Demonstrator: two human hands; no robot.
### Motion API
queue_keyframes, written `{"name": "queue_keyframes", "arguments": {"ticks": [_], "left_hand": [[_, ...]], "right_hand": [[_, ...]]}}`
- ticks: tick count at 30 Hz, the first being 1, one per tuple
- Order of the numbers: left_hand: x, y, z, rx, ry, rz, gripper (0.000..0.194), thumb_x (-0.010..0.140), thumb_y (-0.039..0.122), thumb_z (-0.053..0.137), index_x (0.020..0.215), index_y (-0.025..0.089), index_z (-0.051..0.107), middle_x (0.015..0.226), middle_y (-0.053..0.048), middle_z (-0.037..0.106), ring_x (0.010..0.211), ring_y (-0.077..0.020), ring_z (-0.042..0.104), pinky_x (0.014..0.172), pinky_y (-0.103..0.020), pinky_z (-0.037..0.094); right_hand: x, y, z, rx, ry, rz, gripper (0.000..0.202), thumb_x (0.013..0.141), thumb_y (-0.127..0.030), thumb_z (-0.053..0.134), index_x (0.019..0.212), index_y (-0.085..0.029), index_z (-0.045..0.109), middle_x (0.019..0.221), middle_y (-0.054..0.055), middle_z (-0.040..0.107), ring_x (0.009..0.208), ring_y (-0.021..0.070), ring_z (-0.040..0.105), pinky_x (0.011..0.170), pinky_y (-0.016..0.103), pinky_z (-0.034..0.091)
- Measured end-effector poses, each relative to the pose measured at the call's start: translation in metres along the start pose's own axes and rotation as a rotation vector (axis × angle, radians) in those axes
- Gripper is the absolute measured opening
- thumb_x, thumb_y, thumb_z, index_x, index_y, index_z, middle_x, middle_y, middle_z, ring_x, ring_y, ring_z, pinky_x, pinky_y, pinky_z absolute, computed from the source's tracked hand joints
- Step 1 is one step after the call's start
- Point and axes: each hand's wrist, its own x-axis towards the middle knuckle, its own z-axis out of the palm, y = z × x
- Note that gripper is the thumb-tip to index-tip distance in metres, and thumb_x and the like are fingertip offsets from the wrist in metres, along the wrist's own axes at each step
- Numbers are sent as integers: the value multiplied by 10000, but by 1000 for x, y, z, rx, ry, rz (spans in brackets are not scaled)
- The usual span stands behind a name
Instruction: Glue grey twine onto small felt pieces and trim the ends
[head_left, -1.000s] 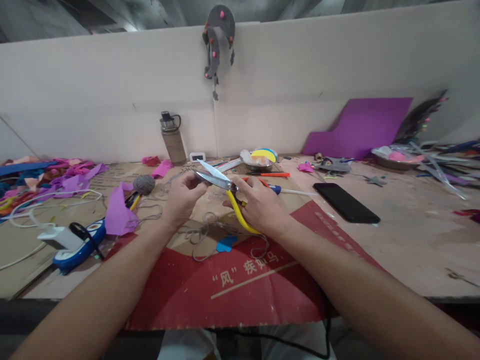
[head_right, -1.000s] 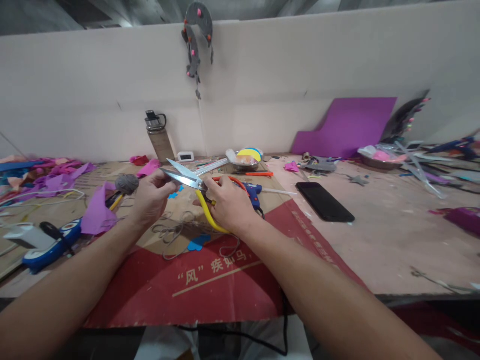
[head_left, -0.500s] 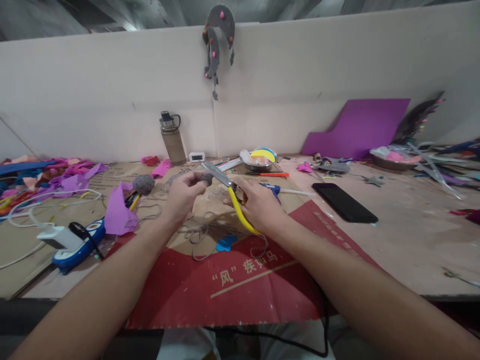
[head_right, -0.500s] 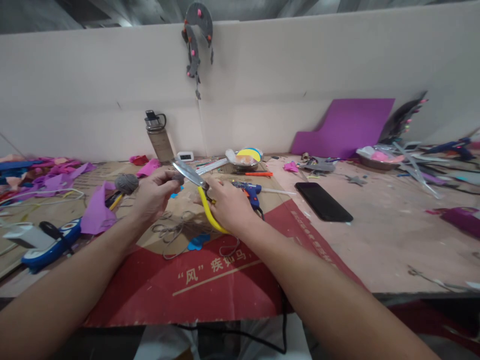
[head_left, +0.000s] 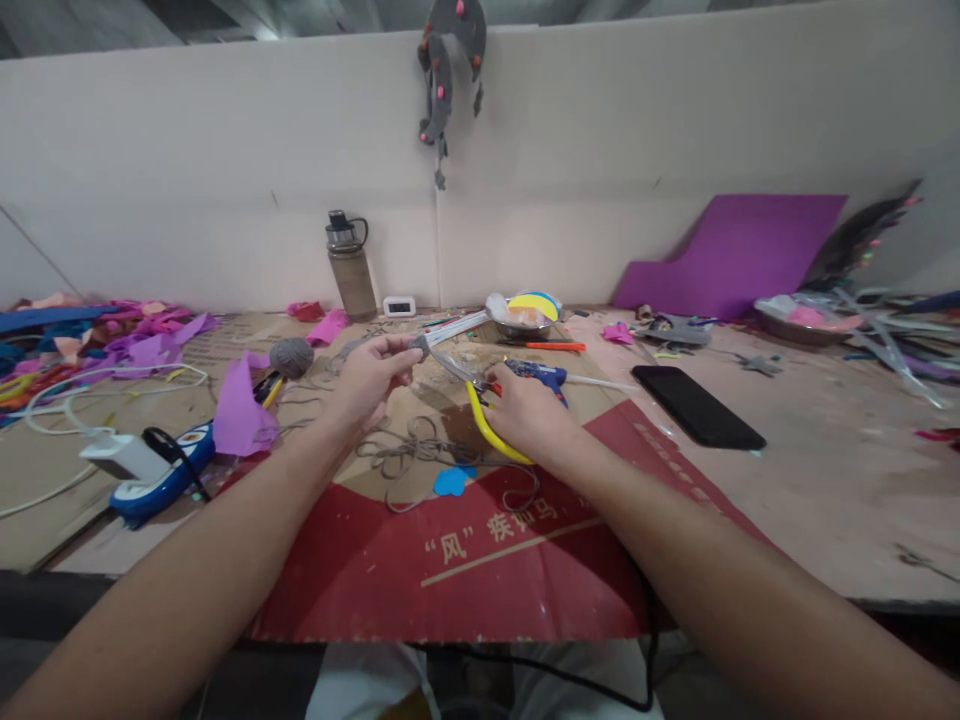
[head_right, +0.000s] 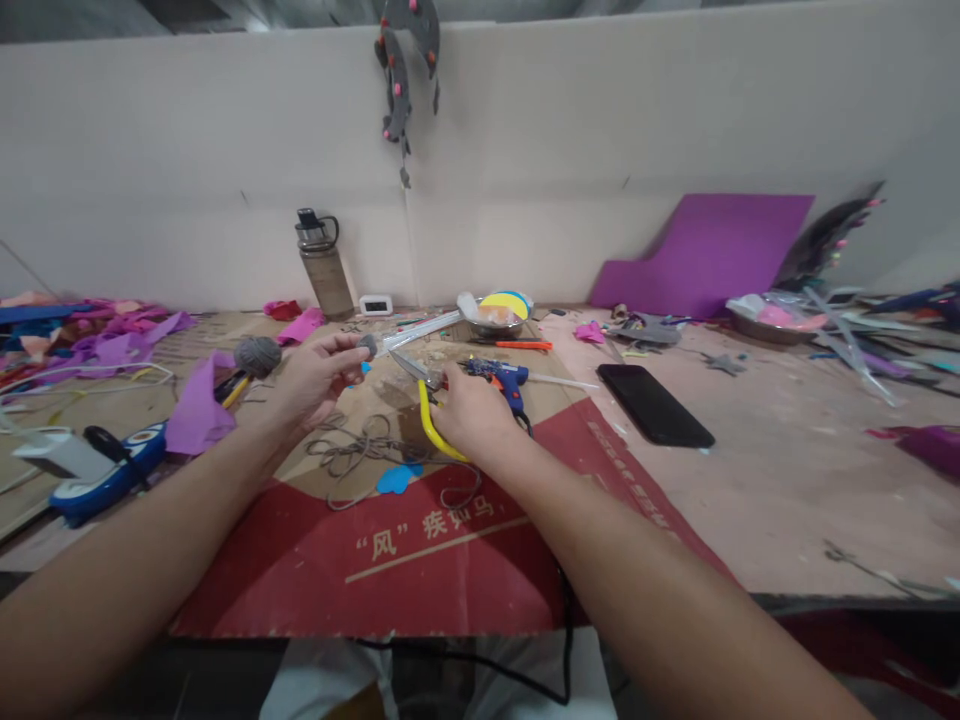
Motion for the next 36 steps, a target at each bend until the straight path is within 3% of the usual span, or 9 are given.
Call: {"name": "queue_keyframes", "arguments": {"ticks": [6,11,14,18,24,30,36], "left_hand": [[1,-3,-1,-12,8,-60,187,611,206,765,760,119,694,710,-33,659,499,-48,488,508,-197,401],[-2,-2,1,-41,18,-141,206,607,254,788,725,113,695,689,-55,676,501,-56,506,505,-194,435],[-1,-4,-1,-40,23,-185,217,600,266,797,720,117,695,711,-63,683,497,-55,499,486,-192,430],[-1,-8,0,-46,-16,-242,220,583,257,808,672,105,676,693,-58,670,471,-35,466,464,-179,396],[-8,-11,8,85,-148,-244,284,617,364,801,624,120,656,626,-28,621,442,-35,436,421,-180,325],[-14,-7,15,125,-234,-240,292,658,380,771,598,125,642,571,-21,581,430,-49,432,416,-189,321],[-15,-11,16,-52,-258,-290,314,789,429,644,753,118,661,692,-72,646,529,-96,557,512,-218,435]], "right_hand": [[6,7,14,-56,-27,-150,411,764,-219,580,1170,-163,547,1014,137,663,905,239,627,731,307,426],[6,9,16,-134,-63,-211,277,794,-256,611,1049,-148,619,1015,157,663,953,255,605,842,361,433],[5,7,11,-135,42,-243,185,832,-265,564,945,-148,651,969,163,668,948,272,586,886,432,408],[7,0,3,303,138,-256,208,889,-292,481,945,-177,645,942,100,670,854,194,587,825,369,439],[10,-12,6,1166,-94,-24,184,841,-372,541,847,-192,576,802,4,619,643,96,548,587,242,458],[6,-13,2,1367,-167,90,149,746,-279,657,714,-176,554,594,-51,551,484,55,474,507,209,393],[4,-11,2,1418,-155,178,183,728,-309,678,747,-168,564,687,-16,619,508,49,493,507,201,411]]}}
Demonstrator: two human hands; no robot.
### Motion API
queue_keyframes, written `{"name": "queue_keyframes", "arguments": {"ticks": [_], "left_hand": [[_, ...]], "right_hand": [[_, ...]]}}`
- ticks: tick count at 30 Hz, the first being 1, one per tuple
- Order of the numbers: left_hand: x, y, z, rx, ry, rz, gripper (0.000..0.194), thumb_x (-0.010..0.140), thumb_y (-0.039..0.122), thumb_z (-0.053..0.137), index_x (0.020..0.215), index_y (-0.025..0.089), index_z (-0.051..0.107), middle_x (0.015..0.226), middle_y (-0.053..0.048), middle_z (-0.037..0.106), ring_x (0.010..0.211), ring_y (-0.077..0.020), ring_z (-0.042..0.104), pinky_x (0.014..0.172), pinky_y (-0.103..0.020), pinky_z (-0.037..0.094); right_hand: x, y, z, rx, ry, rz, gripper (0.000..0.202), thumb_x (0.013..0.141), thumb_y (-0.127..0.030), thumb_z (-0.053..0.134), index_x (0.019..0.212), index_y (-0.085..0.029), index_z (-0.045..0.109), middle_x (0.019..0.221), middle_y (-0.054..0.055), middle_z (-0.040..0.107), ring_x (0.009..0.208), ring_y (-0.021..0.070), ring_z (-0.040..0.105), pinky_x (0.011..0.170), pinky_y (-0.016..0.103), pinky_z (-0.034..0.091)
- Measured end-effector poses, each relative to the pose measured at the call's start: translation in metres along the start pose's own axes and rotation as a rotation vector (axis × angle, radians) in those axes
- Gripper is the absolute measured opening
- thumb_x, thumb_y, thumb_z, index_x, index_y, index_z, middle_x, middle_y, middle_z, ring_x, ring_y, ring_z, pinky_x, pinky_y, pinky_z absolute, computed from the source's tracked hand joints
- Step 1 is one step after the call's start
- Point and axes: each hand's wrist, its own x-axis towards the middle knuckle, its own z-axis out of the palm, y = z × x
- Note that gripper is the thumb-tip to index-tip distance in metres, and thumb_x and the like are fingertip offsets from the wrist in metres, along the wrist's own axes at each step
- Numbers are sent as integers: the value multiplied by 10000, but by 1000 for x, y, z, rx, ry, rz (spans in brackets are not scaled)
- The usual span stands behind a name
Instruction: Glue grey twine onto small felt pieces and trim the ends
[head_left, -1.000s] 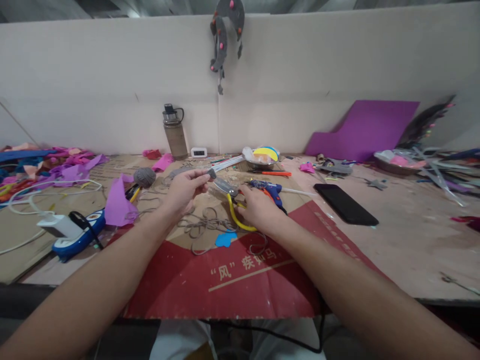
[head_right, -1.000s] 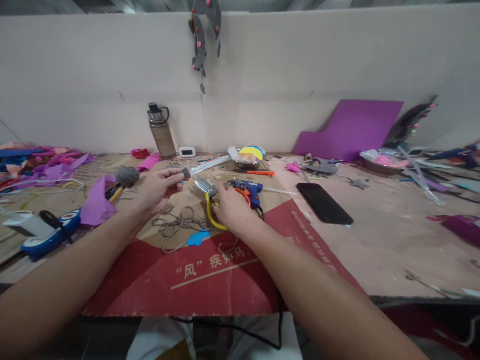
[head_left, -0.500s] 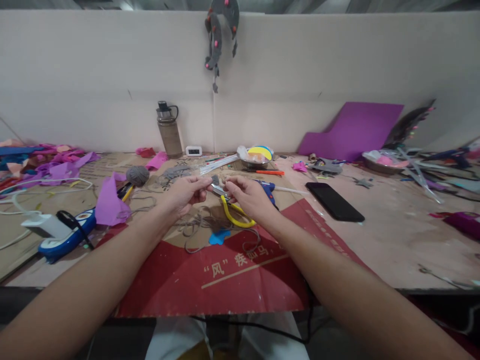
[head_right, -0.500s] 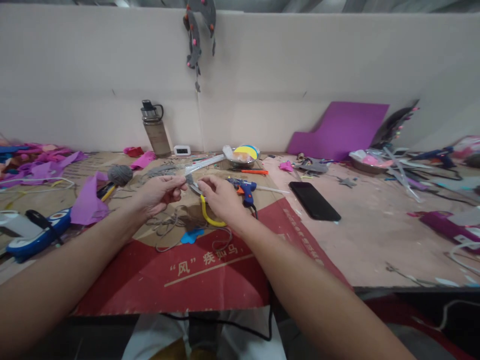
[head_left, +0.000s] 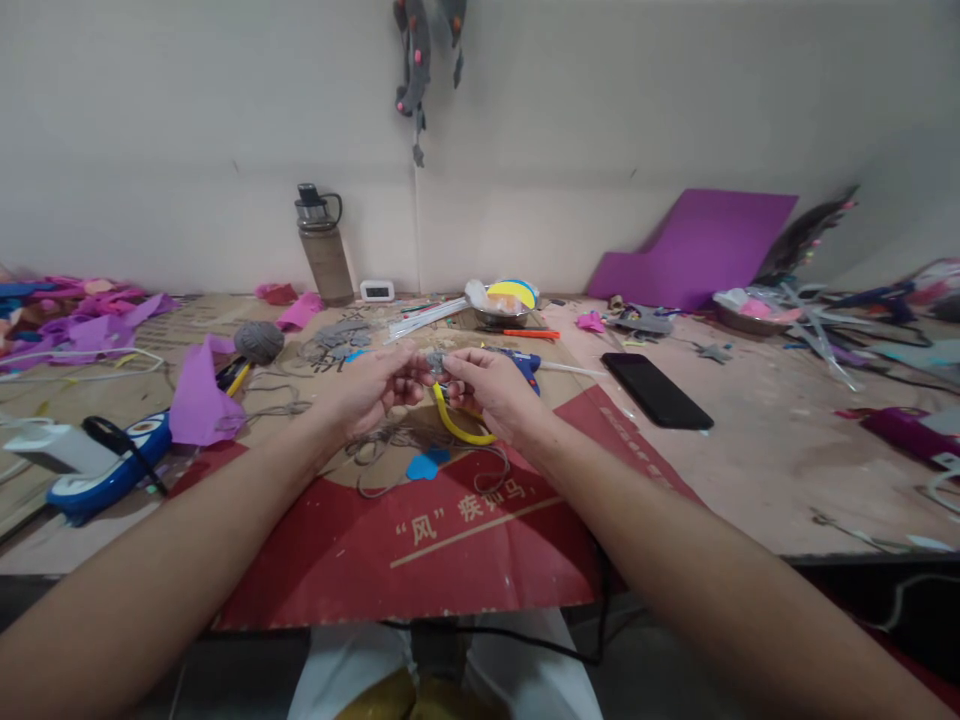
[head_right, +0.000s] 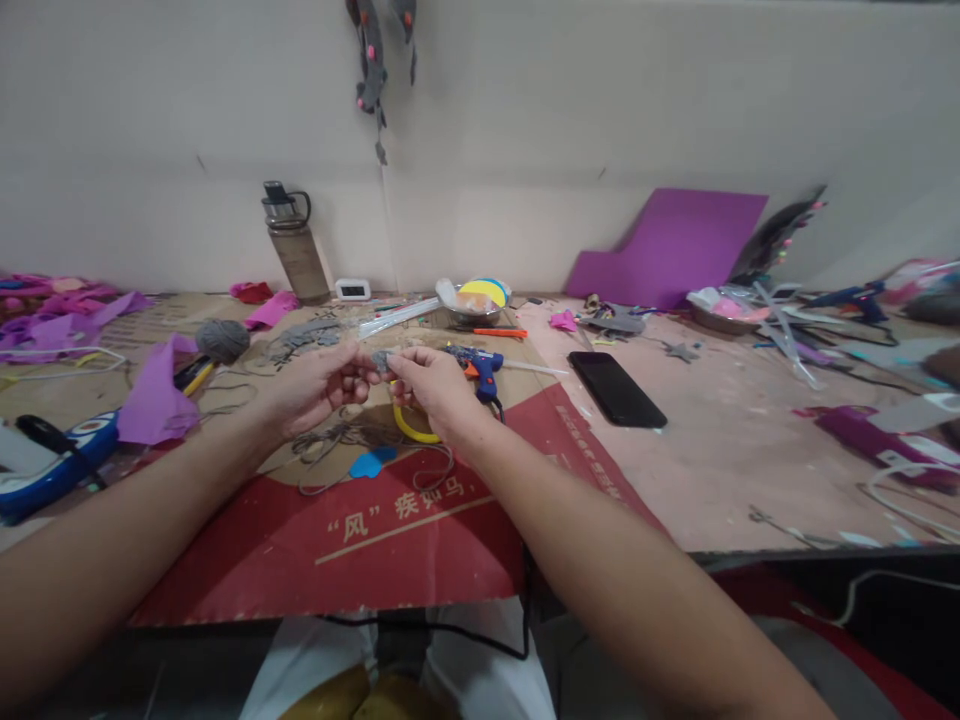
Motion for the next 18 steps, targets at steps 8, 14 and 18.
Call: {"name": "queue_keyframes", "arguments": {"ticks": [8,14,18], "left_hand": [[0,-5,3,52,16,66,272,692,385,753,743,129,677,708,-42,642,537,-79,531,514,-203,421],[3,-6,-2,124,78,123,240,653,351,781,701,139,677,683,-23,632,520,-67,502,500,-190,417],[1,-3,-3,274,186,267,241,687,367,753,777,160,671,711,-29,665,491,-83,531,487,-218,431]], "right_hand": [[2,8,2,-39,44,-18,164,716,-299,675,714,-176,566,606,-33,594,448,52,463,448,199,393],[3,3,2,-16,51,-23,17,721,-184,577,724,-168,573,677,-18,623,469,52,497,479,200,408],[5,-1,-3,-39,132,-46,141,656,-81,429,617,-186,515,455,-81,405,371,47,340,411,185,286]]}}
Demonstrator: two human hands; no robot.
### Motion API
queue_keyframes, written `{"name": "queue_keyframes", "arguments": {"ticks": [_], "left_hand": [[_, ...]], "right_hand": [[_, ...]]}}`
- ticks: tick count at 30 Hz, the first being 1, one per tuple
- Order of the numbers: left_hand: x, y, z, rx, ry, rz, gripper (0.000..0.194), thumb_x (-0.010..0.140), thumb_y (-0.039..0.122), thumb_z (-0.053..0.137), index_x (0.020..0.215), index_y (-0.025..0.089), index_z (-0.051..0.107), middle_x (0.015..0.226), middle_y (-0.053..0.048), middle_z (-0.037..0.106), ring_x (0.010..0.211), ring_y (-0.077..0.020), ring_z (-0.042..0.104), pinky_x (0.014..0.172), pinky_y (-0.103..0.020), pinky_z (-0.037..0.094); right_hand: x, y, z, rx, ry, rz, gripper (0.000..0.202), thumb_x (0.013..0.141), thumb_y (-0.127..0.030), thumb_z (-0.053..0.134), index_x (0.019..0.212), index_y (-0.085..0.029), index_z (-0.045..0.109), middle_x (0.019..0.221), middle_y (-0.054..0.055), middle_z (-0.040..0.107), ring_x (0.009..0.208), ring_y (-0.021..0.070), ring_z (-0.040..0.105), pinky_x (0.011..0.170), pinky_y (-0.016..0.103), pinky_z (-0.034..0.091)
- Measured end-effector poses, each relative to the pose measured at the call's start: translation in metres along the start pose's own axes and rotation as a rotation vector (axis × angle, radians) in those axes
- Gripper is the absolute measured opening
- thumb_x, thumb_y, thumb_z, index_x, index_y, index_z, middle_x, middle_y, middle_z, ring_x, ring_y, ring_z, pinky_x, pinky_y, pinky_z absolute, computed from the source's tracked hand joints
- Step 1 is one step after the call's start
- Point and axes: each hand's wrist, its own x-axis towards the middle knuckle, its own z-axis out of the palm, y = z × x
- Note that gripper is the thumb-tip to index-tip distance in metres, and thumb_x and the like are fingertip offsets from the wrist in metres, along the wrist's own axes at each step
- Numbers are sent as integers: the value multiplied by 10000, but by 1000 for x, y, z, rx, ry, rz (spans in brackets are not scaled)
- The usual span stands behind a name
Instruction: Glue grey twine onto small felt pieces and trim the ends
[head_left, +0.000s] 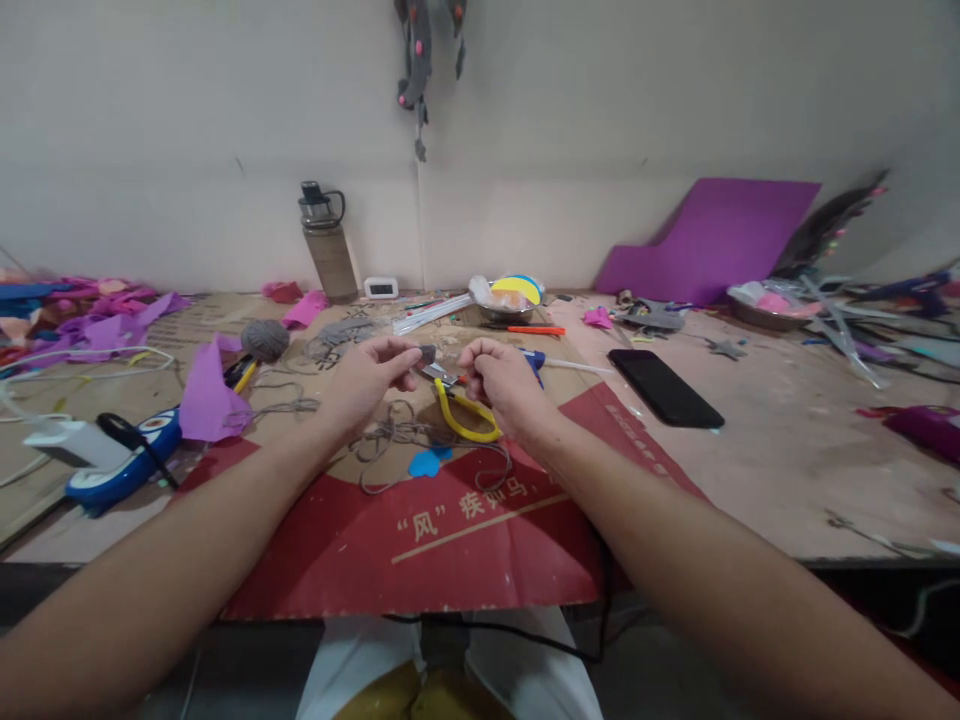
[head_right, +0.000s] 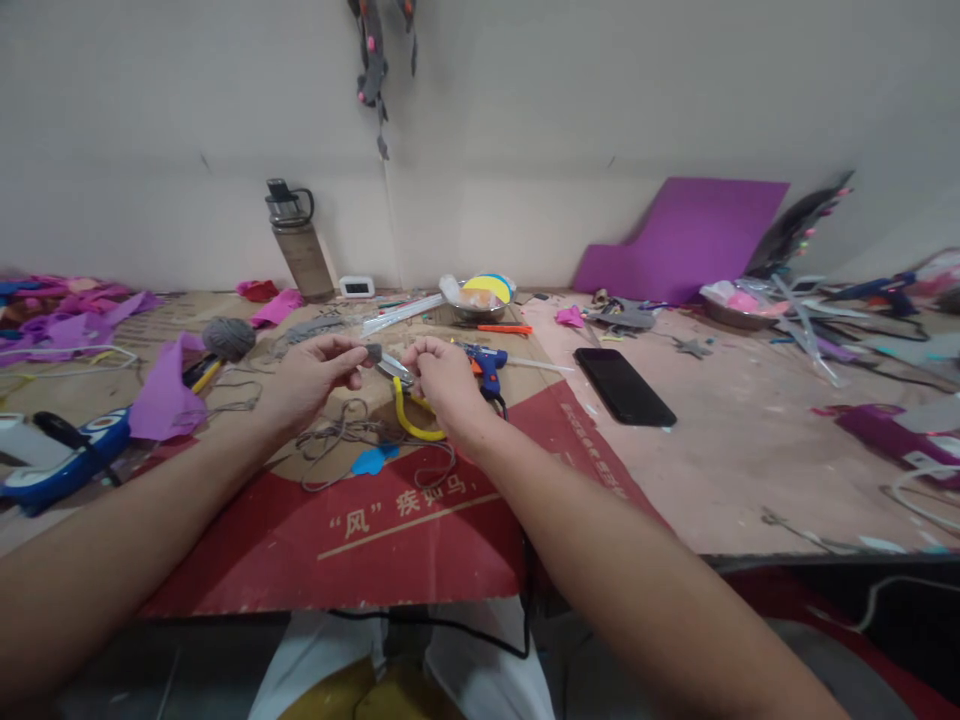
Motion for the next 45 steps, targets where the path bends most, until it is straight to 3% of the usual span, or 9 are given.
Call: {"name": "queue_keyframes", "arguments": {"ticks": [3,7,9,16,21,25,29,37,45], "left_hand": [[-5,5,1,165,40,139,231,745,376,703,836,166,672,697,-31,682,470,-99,559,484,-236,431],[-9,5,2,262,51,304,192,772,338,682,872,175,700,778,-50,712,708,-163,672,720,-293,511],[-9,3,1,334,67,365,168,758,314,701,872,192,717,846,-56,724,797,-174,674,803,-306,502],[-10,1,-2,514,125,509,136,767,293,698,879,224,734,885,-42,732,811,-162,664,793,-281,486],[-10,2,-3,601,116,578,126,786,289,676,883,229,730,872,-37,729,804,-166,655,793,-290,484],[-9,-1,-4,642,100,586,129,798,289,660,890,226,725,864,-35,728,797,-163,653,787,-291,487],[-7,-5,-4,513,54,516,166,783,309,674,909,205,707,881,-46,728,803,-175,670,783,-310,512],[-5,-5,2,-24,-141,220,299,781,268,666,1050,155,598,900,-67,713,770,-178,688,794,-348,531],[-4,-3,2,-57,-136,155,258,776,316,676,963,143,636,819,-42,690,653,-133,631,675,-282,488]], "right_hand": [[0,0,-1,-35,-58,-16,127,692,-143,426,603,-195,500,421,-83,330,359,62,298,398,203,250],[-3,0,3,-97,-132,17,120,753,-303,532,727,-190,565,514,-69,420,411,66,372,424,213,313],[-4,1,5,-100,-149,0,88,725,-277,570,739,-192,559,543,-65,450,444,66,402,458,213,353],[-2,6,5,-139,-83,-47,102,644,-116,476,688,-186,536,545,-56,502,476,74,463,505,213,373],[-8,2,8,70,-149,0,102,708,-253,591,738,-189,517,666,-38,542,549,75,481,551,229,429],[-11,1,10,129,-224,-17,278,710,-412,671,742,-190,506,659,-41,537,544,72,468,536,229,431],[-9,3,8,42,-177,-63,241,707,-377,674,716,-184,529,646,-42,555,513,64,471,519,223,415],[-6,5,7,5,-131,-110,144,745,-290,612,693,-196,515,585,-49,553,459,64,461,491,223,382],[-6,3,7,-84,-100,-159,132,747,-281,609,696,-197,521,575,-64,527,463,61,464,482,217,384]]}}
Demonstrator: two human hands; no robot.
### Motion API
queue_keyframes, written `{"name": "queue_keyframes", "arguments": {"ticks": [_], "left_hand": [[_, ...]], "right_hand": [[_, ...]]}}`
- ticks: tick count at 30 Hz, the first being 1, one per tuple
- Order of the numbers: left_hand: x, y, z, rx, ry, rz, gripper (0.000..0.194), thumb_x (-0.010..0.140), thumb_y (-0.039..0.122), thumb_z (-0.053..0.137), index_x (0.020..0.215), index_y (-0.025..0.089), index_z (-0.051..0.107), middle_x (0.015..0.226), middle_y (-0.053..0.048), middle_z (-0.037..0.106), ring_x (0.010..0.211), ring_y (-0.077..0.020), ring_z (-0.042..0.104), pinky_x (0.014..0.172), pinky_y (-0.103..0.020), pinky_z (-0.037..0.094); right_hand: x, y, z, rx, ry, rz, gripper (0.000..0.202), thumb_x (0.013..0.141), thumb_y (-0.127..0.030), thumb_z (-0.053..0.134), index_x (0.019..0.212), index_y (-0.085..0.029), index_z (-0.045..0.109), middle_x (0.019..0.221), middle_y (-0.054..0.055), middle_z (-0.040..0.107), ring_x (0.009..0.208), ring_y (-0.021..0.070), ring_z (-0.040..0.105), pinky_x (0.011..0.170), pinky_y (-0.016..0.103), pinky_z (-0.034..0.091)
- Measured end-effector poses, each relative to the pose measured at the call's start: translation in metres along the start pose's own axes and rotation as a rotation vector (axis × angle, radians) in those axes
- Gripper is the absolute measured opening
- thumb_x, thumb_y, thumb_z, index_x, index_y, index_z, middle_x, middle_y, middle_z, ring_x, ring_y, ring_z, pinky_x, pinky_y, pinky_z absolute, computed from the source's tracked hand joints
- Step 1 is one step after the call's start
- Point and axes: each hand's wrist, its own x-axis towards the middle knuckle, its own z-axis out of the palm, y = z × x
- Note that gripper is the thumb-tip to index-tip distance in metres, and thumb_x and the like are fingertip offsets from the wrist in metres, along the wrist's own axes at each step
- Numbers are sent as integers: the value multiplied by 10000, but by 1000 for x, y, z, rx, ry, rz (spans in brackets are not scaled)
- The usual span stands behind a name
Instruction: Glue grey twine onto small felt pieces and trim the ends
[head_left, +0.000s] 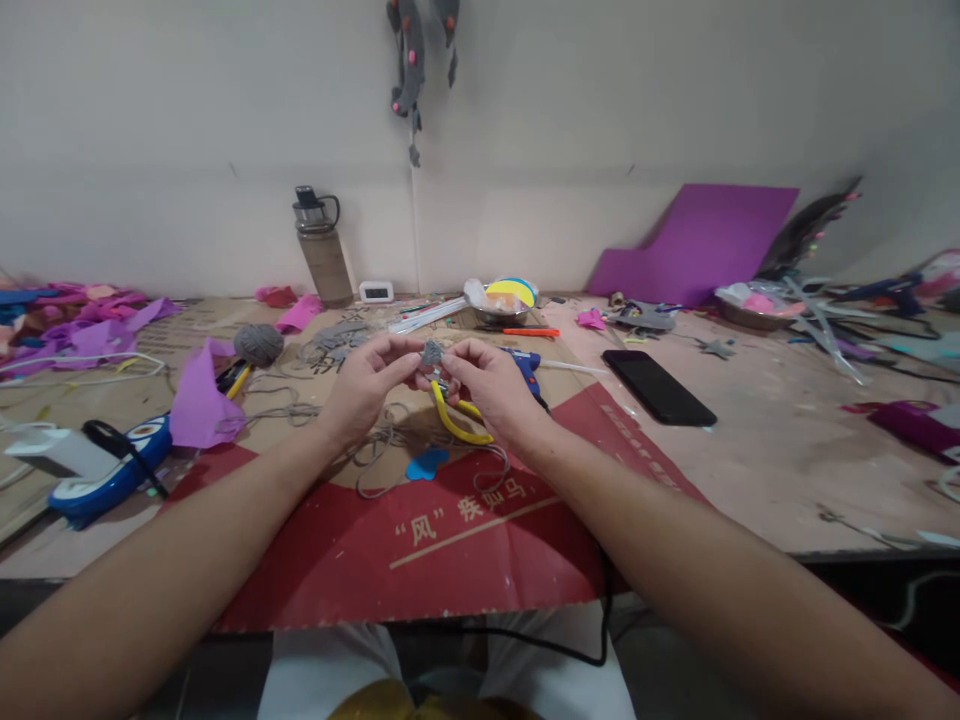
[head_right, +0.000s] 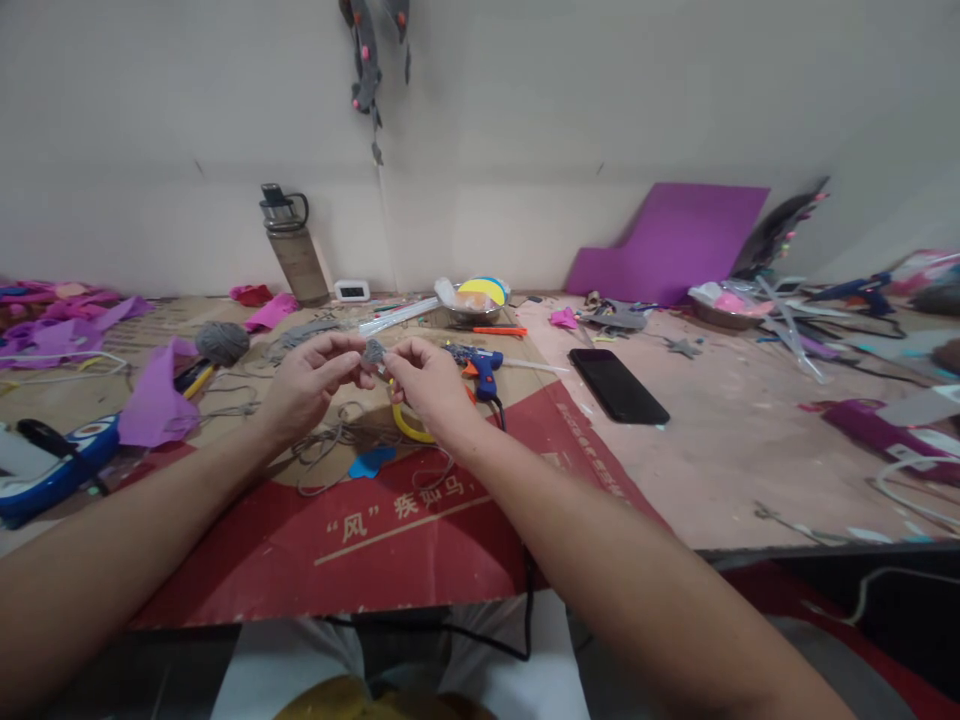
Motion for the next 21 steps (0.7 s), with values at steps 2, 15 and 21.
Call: {"name": "queue_keyframes", "arguments": {"ticks": [2,15,21], "left_hand": [[0,2,0,32,-2,-25,224,769,341,682,855,137,652,755,-36,682,605,-121,608,637,-268,475],[2,5,0,-72,95,-188,226,718,329,722,663,126,637,641,-29,656,495,-89,553,512,-226,424],[2,6,0,-62,83,-178,236,719,342,725,662,128,641,641,-33,656,493,-89,549,509,-227,422]], "right_hand": [[0,-1,1,-40,1,-22,135,747,-281,605,686,-198,517,564,-67,517,460,61,458,475,216,383],[0,-1,-2,-31,50,-12,171,690,-92,464,743,-188,595,677,-46,584,463,58,477,472,217,388],[0,-6,-6,-123,46,-33,163,749,-319,629,824,-177,656,707,-16,614,511,70,451,520,242,398]]}}
